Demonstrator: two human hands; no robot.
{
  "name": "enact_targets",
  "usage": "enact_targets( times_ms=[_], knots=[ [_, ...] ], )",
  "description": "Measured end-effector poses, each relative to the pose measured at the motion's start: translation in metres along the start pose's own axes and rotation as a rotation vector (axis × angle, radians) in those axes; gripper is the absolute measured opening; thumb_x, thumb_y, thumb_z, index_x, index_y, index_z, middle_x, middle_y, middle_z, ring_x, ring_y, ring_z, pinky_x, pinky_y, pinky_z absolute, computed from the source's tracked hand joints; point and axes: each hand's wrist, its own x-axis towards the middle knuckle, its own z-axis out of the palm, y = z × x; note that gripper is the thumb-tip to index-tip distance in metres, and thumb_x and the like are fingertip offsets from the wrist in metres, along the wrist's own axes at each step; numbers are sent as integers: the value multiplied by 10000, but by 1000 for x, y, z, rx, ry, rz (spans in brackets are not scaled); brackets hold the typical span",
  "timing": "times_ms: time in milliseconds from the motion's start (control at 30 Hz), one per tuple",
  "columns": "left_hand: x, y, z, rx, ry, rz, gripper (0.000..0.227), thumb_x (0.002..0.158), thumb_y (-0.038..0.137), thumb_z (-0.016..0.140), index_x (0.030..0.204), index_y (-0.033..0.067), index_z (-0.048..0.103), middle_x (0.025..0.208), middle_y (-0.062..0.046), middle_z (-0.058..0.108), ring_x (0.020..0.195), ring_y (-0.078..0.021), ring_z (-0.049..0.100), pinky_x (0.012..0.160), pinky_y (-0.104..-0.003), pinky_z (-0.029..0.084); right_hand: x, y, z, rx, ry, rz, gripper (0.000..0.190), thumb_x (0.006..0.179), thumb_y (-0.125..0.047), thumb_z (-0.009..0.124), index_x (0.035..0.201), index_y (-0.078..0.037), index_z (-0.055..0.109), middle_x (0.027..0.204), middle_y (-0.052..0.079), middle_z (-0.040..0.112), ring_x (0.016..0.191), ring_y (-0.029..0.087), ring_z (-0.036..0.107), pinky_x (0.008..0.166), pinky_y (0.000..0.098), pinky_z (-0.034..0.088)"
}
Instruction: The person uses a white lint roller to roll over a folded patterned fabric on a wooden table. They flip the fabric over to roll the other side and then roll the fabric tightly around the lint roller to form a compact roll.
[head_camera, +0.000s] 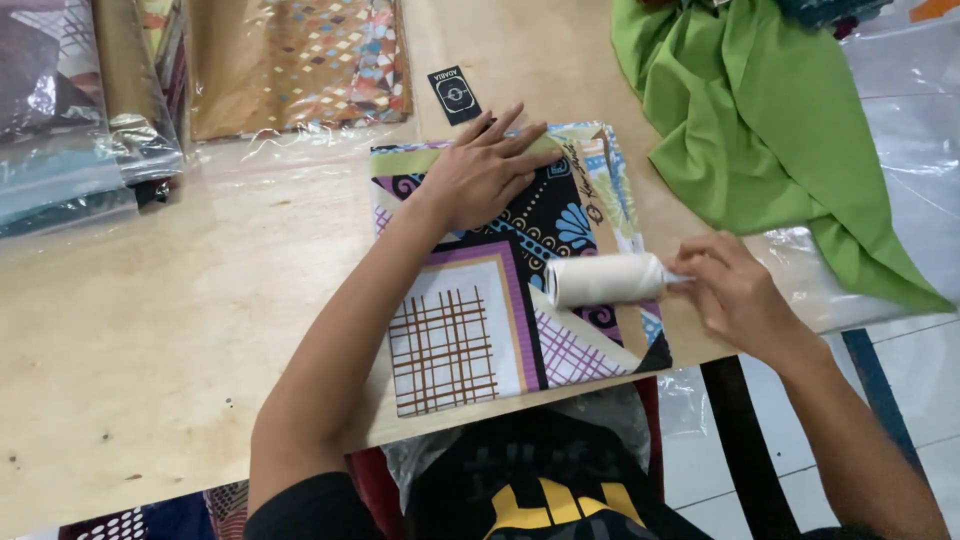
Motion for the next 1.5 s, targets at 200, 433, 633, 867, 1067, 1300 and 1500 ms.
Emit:
enact_targets(
  times_ms=[200, 433, 633, 867, 1067, 1300, 1500],
  knots=[
    [-2, 0, 4, 10, 11, -10, 474, 1112, 384, 303, 1562, 296, 423, 1620, -122, 389, 1538, -371, 161, 1242, -554, 84, -31, -16, -47, 259, -334, 36, 146, 920, -152, 628, 1012, -75, 711, 1110, 60, 668, 1059, 208, 645, 910, 325, 498],
    [-20, -7, -36, 3, 168, -14, 448, 1133, 294, 387, 1558, 172, 461, 1615, -159, 402, 1519, -425, 165, 1238, -570, 162, 16, -39, -31, 96, 3, 89, 321, 846, -32, 755, 1150, -33, 651, 1168, 161, 678, 1130, 314, 657, 996, 423, 523],
    [-61, -17, -15, 47, 50, -275, 454, 1082, 531, 388, 1475, 394, 569, 1608, 8, 458, 1555, -325, 204, 1267, -513, 107, 78, -54, 36, 9, 187, -104, 235, 959, -122, 721, 1172, -34, 677, 1057, 94, 609, 1042, 330, 656, 937, 418, 544],
    [-61, -15, -24, 87, 68, -302, 471, 1075, 568, 364, 1478, 423, 559, 1610, 33, 458, 1566, -312, 156, 1266, -517, 70, 33, -51, 34, 7, 91, -173, 194, 952, -112, 653, 1129, -46, 696, 1108, 118, 617, 1083, 351, 644, 967, 440, 536],
    [-64, -17, -21, 37, 32, -185, 532, 1097, 509, 260, 1568, 310, 407, 1653, -96, 320, 1541, -392, 66, 1231, -567, -27, -4, -79, -16, 258, -428, -213, 180, 943, -121, 609, 1114, -101, 660, 1177, 91, 669, 1061, 275, 621, 895, 401, 492],
    [-81, -30, -50, 119, 191, -262, 528, 1129, 469, 271, 1583, 239, 409, 1639, -117, 372, 1528, -392, 127, 1236, -564, 57, 53, -94, 6, 240, -195, -173, 307, 870, -6, 677, 1170, -30, 620, 1138, 136, 629, 1071, 288, 641, 966, 396, 528],
    [-115, -48, -41, 100, 82, -424, 599, 1083, 557, 266, 1618, 295, 325, 1691, -90, 233, 1540, -399, 7, 1228, -590, 41, 119, -137, 44, 8, -24, -297, 166, 966, -42, 630, 1096, 54, 594, 1087, 216, 582, 953, 334, 594, 842, 418, 538]
  ],
)
